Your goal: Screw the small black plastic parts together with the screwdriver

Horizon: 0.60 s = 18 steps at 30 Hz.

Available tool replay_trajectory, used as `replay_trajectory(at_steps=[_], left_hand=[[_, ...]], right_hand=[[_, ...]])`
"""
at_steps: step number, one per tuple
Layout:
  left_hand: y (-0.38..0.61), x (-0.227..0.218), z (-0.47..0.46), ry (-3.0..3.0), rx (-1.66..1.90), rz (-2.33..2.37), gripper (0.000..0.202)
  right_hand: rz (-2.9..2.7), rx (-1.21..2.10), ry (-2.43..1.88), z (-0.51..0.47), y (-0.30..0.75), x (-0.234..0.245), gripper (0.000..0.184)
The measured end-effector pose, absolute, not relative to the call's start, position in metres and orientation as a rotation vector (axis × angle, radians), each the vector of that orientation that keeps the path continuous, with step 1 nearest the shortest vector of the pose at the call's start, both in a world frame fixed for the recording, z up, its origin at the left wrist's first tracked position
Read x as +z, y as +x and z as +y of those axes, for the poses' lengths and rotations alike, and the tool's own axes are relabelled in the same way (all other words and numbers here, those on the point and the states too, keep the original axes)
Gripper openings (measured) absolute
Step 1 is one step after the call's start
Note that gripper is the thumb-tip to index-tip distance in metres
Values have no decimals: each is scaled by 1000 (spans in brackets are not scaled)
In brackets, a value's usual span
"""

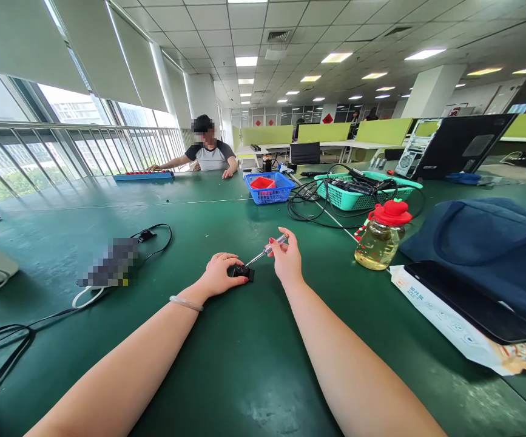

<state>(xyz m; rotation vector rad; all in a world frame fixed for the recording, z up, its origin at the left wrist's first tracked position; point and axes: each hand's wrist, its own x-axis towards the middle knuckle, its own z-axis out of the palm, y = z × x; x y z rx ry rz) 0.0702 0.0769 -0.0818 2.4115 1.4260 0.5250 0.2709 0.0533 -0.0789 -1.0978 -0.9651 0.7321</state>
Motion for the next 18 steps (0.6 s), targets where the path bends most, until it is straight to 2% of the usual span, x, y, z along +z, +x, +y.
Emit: replay_trajectory(at_steps=[9, 18], left_hand=[[71, -81, 76, 2411, 526, 1428, 42], [70, -82, 77, 2428, 536, 1424, 42]], right_hand=[[-1033, 793, -1041, 54, 269, -80, 61], [-1051, 793, -1079, 52, 267, -78, 62]])
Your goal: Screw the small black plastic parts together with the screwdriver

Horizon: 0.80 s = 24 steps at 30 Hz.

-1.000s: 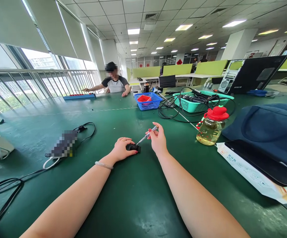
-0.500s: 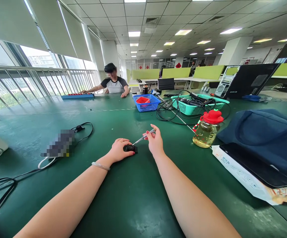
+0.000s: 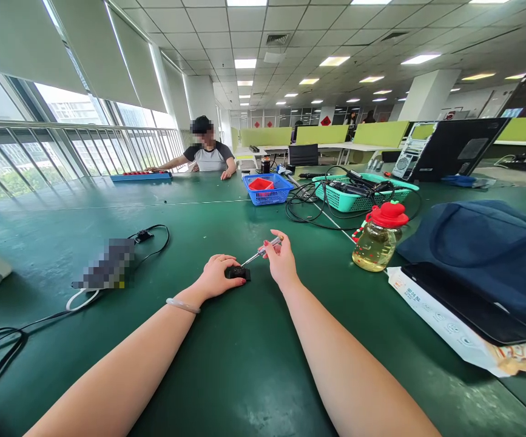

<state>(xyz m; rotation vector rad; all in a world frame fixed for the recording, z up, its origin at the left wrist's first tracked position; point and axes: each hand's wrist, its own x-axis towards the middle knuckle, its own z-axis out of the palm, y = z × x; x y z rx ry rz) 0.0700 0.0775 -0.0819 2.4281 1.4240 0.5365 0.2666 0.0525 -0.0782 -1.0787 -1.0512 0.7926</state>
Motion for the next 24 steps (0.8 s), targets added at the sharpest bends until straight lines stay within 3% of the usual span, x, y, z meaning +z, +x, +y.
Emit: replay_trajectory(at_steps=[24], left_hand=[[71, -82, 77, 2430, 539, 1426, 43]], right_hand=[[-1130, 666, -1026, 50, 267, -77, 46]])
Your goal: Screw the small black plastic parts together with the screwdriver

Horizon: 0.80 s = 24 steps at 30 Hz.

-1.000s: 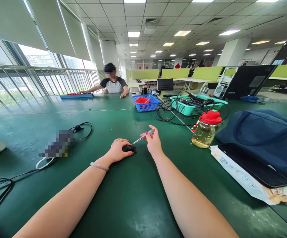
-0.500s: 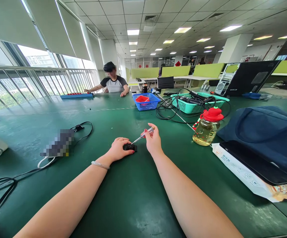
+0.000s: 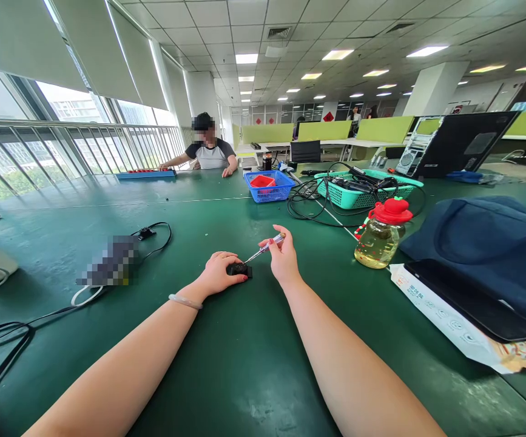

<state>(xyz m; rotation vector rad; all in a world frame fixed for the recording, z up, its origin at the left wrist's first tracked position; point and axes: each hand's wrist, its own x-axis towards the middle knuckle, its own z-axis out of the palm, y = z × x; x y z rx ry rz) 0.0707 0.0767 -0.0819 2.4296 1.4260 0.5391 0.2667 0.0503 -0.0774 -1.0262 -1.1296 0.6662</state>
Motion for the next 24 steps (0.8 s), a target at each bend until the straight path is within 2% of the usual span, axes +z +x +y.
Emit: replay_trajectory(at_steps=[7, 17, 24], left_hand=[[71, -83, 77, 2437, 553, 1417, 46], [67, -76, 75, 2436, 512, 1292, 39], [66, -72, 73, 2430, 456, 1236, 38]], right_hand=[[-1215, 644, -1102, 44, 264, -69, 59], [-1362, 591, -1045, 38, 258, -65, 54], [-1267, 706, -1069, 45, 268, -70, 61]])
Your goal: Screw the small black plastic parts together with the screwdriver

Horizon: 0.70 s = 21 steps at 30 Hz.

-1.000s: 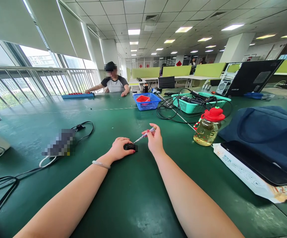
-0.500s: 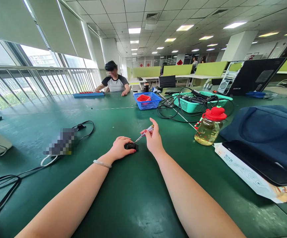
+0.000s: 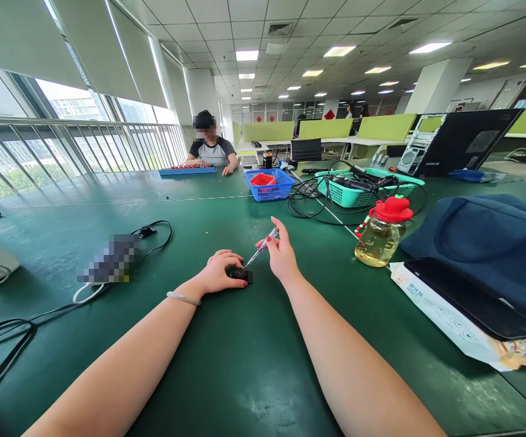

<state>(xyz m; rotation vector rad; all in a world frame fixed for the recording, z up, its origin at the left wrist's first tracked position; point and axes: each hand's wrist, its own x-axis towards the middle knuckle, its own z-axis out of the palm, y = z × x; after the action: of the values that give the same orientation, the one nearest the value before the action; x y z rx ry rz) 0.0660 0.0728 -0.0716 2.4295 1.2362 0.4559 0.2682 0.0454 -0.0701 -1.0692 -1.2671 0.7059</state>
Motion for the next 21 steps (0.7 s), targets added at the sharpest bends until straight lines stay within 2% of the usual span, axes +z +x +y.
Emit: replay_trajectory(at_steps=[21], left_hand=[[64, -72, 72, 2430, 434, 1188, 37]], right_hand=[[-1103, 763, -1299, 55, 279, -81, 69]])
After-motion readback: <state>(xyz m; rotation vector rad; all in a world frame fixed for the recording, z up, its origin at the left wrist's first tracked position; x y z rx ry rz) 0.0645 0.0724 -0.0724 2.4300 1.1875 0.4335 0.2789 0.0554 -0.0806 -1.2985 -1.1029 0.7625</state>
